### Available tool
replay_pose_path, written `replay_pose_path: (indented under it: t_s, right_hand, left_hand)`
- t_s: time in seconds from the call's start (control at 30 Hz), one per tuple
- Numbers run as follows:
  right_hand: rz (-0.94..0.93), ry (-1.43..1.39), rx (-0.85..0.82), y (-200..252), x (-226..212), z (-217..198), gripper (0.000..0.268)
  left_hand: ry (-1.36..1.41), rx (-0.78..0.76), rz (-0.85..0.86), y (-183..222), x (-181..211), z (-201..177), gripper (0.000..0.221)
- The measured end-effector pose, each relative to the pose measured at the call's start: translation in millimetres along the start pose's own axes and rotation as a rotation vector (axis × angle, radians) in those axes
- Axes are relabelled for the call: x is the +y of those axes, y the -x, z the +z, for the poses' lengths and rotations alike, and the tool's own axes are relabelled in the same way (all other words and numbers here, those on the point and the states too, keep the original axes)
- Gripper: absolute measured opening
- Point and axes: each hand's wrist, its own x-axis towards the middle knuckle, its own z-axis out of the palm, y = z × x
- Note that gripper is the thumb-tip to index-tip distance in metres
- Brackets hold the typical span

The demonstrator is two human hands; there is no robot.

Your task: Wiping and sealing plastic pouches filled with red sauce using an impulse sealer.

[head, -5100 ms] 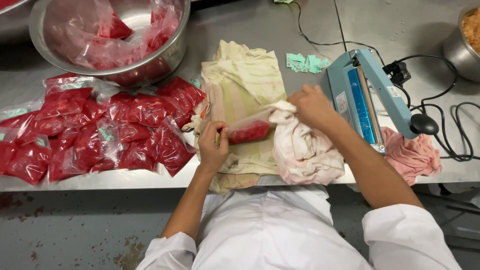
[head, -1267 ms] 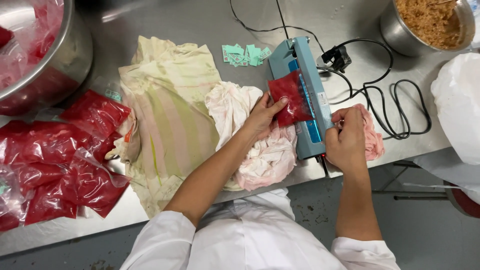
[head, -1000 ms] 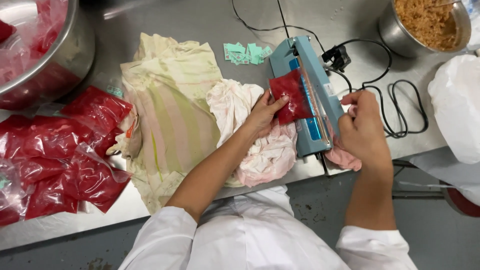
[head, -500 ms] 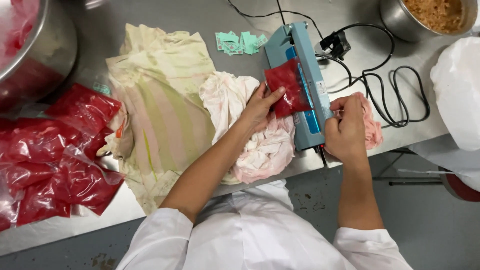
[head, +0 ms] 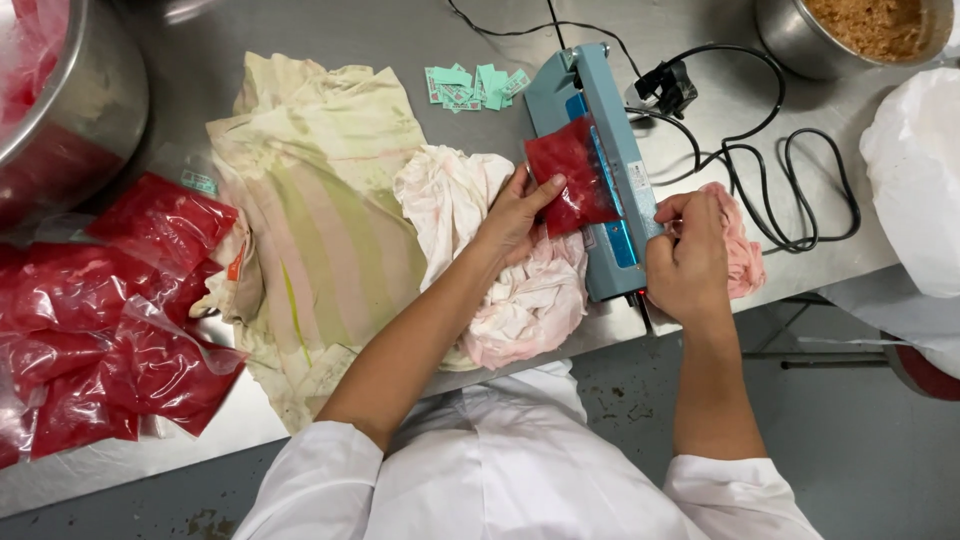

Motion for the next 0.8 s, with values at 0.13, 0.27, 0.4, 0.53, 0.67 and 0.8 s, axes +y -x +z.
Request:
replay_pose_path:
  t_s: [0.13, 0.27, 0.4, 0.53, 0.67, 0.8]
  right_hand:
    - [-0.021, 0.008, 0.007, -1.0, 2.2, 1.4, 0.019]
    - [0.002, 0.048, -0.006, -1.1, 4.3, 1.0, 0.018]
    - [0.024, 0.113, -0.089, -8.7, -31.9, -21.2, 0.021]
    - [0.042, 0.046, -0.079, -31.5, -74.9, -59.0, 0.030]
    - [-0.353, 0.304, 0.123, -27.8, -87.6, -61.7, 0.021]
    - [-0.402, 0.156, 0.272, 24.8, -131.0, -71.4, 0.017]
  left_hand:
    - [0.005, 0.003, -0.002, 3.2, 2.2, 4.6, 0.053]
    - [0.005, 0.002, -0.007, 6.3, 6.2, 10.7, 0.055]
    - [0.038, 0.028, -0.057, 13.3, 16.3, 22.9, 0.052]
    - [0.074, 0.162, -0.096, 19.2, 36.2, 53.2, 0.067]
    - [0.107, 0.184, -0.114, 16.1, 39.6, 56.9, 0.069]
    - [0.175, 0.156, -0.130, 11.6, 44.2, 49.8, 0.085]
